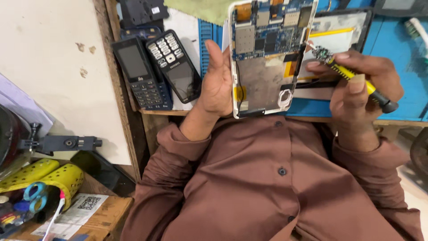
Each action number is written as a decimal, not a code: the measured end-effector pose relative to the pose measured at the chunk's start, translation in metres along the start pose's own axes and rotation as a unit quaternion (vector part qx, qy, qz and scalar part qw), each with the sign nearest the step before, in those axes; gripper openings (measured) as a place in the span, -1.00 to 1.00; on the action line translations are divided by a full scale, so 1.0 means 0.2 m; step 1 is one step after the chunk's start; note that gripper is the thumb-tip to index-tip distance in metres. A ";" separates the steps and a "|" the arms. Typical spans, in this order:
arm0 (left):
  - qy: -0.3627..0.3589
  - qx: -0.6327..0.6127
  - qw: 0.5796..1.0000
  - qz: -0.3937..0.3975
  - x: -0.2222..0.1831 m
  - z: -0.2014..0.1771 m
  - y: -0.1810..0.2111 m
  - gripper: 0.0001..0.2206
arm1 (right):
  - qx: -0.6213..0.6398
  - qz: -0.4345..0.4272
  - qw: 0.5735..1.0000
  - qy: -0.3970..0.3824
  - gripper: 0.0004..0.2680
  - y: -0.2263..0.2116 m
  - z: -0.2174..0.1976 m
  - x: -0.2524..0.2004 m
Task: The person is repairing a disassembled mobile phone. They use a soldering iron to work on the internal circuit board, focusing on specific connection points and components.
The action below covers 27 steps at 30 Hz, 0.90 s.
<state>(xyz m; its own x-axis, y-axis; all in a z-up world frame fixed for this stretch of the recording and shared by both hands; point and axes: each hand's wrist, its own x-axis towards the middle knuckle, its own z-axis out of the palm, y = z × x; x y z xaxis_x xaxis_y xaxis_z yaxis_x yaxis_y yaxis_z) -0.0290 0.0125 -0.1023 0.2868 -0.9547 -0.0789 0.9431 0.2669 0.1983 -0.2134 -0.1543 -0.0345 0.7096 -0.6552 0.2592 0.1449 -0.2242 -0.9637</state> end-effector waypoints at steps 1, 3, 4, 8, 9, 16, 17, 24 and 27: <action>0.013 0.009 1.000 0.003 0.00 -0.01 0.00 -0.33 | -0.002 0.001 1.000 -0.004 -0.64 0.01 -0.01 0.00; 0.039 0.059 0.997 0.013 -0.01 -0.04 -0.01 -0.35 | -0.009 0.004 1.000 -0.010 -0.64 0.02 -0.02 -0.01; 0.052 0.101 0.993 0.021 -0.01 -0.05 -0.02 -0.37 | -0.011 0.006 1.000 -0.013 -0.64 0.02 -0.03 -0.02; 0.050 0.148 0.987 0.032 -0.02 -0.09 -0.03 -0.41 | -0.008 -0.002 1.000 -0.022 -0.63 0.04 -0.04 -0.02; 0.049 0.156 0.986 0.036 -0.03 -0.09 -0.02 -0.42 | -0.012 -0.007 1.000 -0.022 -0.63 0.04 -0.04 -0.01; 0.073 0.197 0.976 0.061 -0.04 -0.12 -0.03 -0.44 | -0.015 0.004 1.000 -0.008 -0.64 0.04 -0.04 -0.01; 0.076 0.200 0.975 0.064 -0.04 -0.13 -0.03 -0.44 | -0.015 0.006 1.000 -0.006 -0.64 0.05 -0.05 -0.01; 0.112 0.273 0.950 0.097 -0.03 -0.01 -0.01 -0.34 | 0.046 0.014 0.999 0.001 -0.60 0.03 -0.04 -0.04; 0.028 0.025 0.999 -0.009 0.00 0.08 0.05 -0.20 | 0.076 0.034 0.997 0.002 -0.59 -0.01 -0.05 -0.01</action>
<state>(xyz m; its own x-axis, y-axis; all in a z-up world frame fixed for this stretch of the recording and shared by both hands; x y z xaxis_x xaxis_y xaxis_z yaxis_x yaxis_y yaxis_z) -0.0219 0.0140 -0.0852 0.2791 -0.9505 -0.1365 0.9392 0.2406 0.2449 -0.2216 -0.1606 -0.0326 0.7187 -0.6678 0.1937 0.2004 -0.0678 -0.9774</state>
